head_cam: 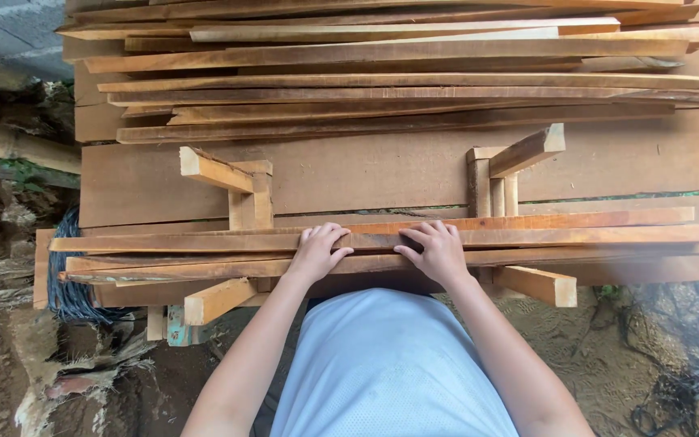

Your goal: The person arranges several thin wooden planks on a wooden workbench, aligning them into a neat stack. They then use a black cord to tie the stack of planks together, wrapping the cord around the wood and securing it with a knot.

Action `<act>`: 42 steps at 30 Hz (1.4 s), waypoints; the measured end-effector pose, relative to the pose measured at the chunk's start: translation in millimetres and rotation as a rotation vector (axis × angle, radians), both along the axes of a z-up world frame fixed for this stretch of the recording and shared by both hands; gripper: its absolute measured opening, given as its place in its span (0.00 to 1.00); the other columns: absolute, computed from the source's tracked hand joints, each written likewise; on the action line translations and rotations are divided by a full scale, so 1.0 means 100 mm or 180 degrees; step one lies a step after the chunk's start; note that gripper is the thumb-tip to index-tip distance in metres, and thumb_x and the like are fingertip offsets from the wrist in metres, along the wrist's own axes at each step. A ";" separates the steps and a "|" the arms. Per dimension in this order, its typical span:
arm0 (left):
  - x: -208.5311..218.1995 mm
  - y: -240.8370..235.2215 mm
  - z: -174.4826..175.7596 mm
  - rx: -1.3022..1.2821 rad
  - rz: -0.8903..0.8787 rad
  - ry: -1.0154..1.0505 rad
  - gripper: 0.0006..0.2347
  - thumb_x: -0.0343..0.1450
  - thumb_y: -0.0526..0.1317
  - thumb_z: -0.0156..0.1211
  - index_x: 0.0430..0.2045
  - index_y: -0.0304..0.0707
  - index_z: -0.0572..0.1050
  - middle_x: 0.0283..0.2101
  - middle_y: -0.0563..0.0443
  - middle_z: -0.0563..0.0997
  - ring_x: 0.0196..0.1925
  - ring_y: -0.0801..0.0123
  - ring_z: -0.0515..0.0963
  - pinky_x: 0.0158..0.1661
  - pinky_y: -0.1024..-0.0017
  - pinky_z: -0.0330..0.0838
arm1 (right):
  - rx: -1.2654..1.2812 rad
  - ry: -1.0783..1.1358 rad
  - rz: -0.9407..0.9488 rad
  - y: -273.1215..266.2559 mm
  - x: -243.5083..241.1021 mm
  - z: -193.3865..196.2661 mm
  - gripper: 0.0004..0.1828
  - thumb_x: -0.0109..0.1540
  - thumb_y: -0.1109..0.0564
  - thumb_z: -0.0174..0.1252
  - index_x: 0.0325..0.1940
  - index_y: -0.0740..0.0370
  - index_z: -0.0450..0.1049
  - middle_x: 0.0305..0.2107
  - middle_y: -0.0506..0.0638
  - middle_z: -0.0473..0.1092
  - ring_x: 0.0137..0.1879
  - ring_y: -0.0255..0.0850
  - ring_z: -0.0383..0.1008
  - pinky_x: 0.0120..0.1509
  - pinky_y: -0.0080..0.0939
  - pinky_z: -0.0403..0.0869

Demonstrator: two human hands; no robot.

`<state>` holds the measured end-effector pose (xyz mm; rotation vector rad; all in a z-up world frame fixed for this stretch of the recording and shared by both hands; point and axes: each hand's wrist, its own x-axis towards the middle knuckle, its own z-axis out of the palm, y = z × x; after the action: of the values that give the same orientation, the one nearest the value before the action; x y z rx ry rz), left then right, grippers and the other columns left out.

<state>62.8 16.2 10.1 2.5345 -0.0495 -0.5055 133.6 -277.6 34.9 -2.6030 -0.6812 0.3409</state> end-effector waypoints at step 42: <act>-0.35 -0.11 -0.03 0.1054 -0.0387 -0.0575 0.39 0.61 0.65 0.66 0.65 0.50 0.63 0.62 0.57 0.70 0.66 0.68 0.67 0.65 0.58 0.56 | -0.0260 -0.0885 0.0545 -0.05 -0.22 -0.01 0.42 0.52 0.22 0.61 0.61 0.47 0.71 0.54 0.41 0.72 0.62 0.35 0.70 0.72 0.45 0.60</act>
<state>27.7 4.9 7.4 2.9104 -0.2030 -0.3529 111.8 -282.2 33.5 -2.7036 -1.0075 0.0567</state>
